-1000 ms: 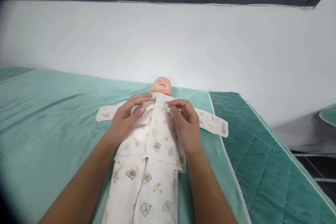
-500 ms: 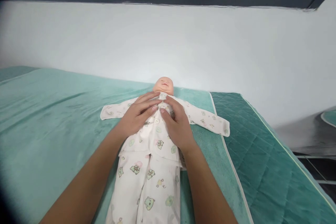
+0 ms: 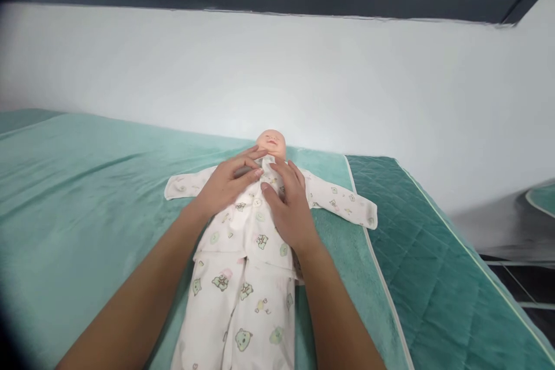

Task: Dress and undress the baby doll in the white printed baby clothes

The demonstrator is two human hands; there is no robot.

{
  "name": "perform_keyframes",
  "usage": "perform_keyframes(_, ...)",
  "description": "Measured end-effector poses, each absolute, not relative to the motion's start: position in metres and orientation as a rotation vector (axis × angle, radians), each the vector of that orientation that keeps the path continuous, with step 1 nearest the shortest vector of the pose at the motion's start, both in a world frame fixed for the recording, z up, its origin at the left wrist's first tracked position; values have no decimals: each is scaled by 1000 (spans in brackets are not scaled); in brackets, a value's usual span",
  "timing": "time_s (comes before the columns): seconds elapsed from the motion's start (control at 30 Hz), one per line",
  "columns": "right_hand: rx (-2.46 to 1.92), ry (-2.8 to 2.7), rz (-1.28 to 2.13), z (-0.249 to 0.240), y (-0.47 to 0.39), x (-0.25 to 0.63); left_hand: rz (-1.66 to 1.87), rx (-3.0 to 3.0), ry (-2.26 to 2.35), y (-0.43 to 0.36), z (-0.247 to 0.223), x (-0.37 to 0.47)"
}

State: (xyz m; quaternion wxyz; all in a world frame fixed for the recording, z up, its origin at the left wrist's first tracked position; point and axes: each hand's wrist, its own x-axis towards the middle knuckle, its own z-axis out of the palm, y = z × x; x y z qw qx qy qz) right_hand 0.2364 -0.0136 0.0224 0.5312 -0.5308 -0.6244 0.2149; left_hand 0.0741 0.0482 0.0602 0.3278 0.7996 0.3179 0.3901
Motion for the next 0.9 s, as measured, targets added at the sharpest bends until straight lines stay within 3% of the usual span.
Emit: perform_keyframes(0.9, -1215, -1755, 439, 31, 11, 253, 1057, 2078, 803, 50, 48, 73)
